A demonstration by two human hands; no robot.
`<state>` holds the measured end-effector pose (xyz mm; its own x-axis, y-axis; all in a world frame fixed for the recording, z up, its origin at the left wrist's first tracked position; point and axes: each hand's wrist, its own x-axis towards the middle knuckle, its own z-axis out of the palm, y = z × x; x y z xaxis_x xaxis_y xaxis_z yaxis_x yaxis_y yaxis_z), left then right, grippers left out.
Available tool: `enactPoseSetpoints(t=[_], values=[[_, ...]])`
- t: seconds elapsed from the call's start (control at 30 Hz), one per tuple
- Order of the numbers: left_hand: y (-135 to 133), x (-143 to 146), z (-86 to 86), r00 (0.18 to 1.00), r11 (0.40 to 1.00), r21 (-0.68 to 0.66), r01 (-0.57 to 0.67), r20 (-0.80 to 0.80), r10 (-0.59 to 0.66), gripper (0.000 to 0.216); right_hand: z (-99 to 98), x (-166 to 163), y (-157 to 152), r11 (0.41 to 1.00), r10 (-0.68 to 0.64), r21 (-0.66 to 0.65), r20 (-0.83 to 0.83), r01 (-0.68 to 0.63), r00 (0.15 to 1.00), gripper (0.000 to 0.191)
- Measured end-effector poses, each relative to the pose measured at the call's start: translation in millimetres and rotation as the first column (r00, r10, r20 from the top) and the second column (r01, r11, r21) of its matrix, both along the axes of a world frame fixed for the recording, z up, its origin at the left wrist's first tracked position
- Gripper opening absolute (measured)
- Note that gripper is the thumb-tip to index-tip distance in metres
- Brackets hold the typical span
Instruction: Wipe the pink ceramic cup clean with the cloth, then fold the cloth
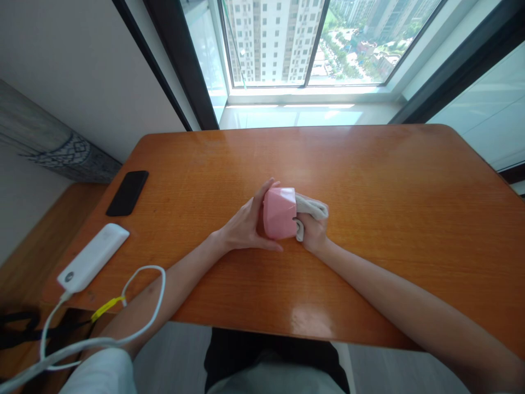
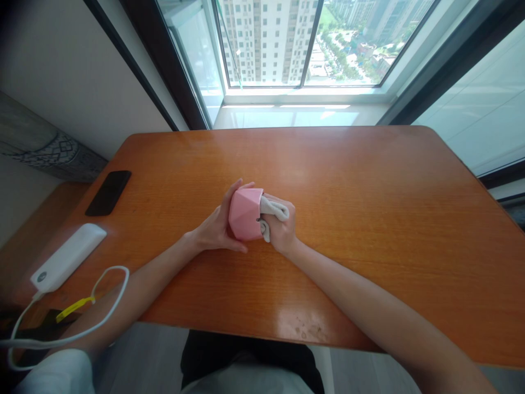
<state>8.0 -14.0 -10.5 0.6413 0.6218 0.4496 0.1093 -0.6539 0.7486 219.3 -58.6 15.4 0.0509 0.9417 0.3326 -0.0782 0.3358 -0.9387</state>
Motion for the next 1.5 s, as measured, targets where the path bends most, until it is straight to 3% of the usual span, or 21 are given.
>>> enactPoseSetpoints(t=[0.07,0.17,0.23,0.37,0.47,0.57,0.7,0.8,0.9,0.97,1.03,1.13,1.2,1.3,1.4,1.5], values=[[0.8,3.8,-2.6,0.999,0.995,0.101,0.014,0.033,-0.017,0.16,-1.3,-1.5,1.7,0.998,-0.019,-0.055,-0.04,0.017,0.999,0.024],[0.9,8.3,-4.6,0.998,0.974,0.226,-0.01,0.069,-0.006,0.138,-4.8,-3.1,4.2,0.992,-0.063,-0.115,-0.083,0.054,0.995,0.028],[-0.5,8.5,-4.2,0.996,0.97,0.242,-0.037,0.091,0.015,0.131,-5.6,-3.1,4.5,0.991,-0.08,-0.113,-0.092,0.07,0.992,0.026],[-5.9,3.4,1.1,0.995,0.998,0.028,-0.065,0.081,0.062,0.142,-0.4,-1.2,0.9,1.0,-0.023,0.02,0.01,0.023,1.0,0.018],[-7.1,0.1,4.6,0.999,0.987,-0.16,-0.019,0.039,0.025,0.144,5.0,-0.2,-1.9,0.995,0.002,0.097,0.1,-0.012,0.995,0.023],[-4.1,0.2,3.2,0.998,0.976,-0.213,0.047,0.043,-0.038,0.147,6.2,-0.5,-2.1,0.996,-0.001,0.093,0.069,-0.005,0.998,0.023],[0.3,4.3,-3.4,0.993,0.997,0.021,0.076,0.086,-0.078,0.159,2.3,-2.4,2.8,1.0,-0.018,0.001,-0.076,0.018,0.997,0.022],[1.3,7.8,-6.6,0.996,0.98,0.201,0.009,0.08,-0.025,0.138,-0.1,-3.3,8.1,0.995,-0.067,-0.081,-0.164,0.054,0.984,0.024],[-0.1,8.3,-5.2,0.994,0.963,0.26,-0.068,0.1,0.043,0.128,-0.2,-2.9,9.9,0.994,-0.076,-0.085,-0.153,0.063,0.985,0.023],[-2.4,6.3,-1.9,0.991,0.974,0.203,-0.098,0.112,0.077,0.134,0.9,-2.2,7.8,0.997,-0.058,-0.065,-0.111,0.051,0.992,0.021],[-4.9,3.3,1.8,0.993,0.994,0.059,-0.096,0.075,0.091,0.14,2.7,-1.5,4.0,1.0,-0.015,-0.011,-0.033,0.014,0.999,0.023],[-6.5,-0.4,4.9,0.999,0.989,-0.14,-0.047,0.008,0.049,0.138,5.4,-0.4,-1.3,0.996,0.031,0.082,0.082,-0.038,0.996,0.03],[-5.6,-1.2,4.3,1.0,0.984,-0.176,-0.017,0.008,0.019,0.136,5.4,0.1,-2.8,0.994,0.028,0.1,0.099,-0.038,0.995,0.034],[-2.1,0.6,0.3,0.997,0.994,-0.101,0.03,0.067,-0.024,0.142,1.4,0.2,-1.2,0.998,0.016,0.058,0.052,-0.019,0.999,0.031],[1.4,4.6,-4.6,0.989,0.995,0.081,0.05,0.135,-0.061,0.152,-3.4,-1.1,4.0,0.998,-0.037,-0.051,-0.054,0.035,0.998,0.024],[2.4,8.3,-6.8,0.994,0.972,0.234,-0.007,0.106,-0.018,0.136,-3.8,-3.2,10.1,0.993,-0.093,-0.083,-0.136,0.082,0.986,0.017]])
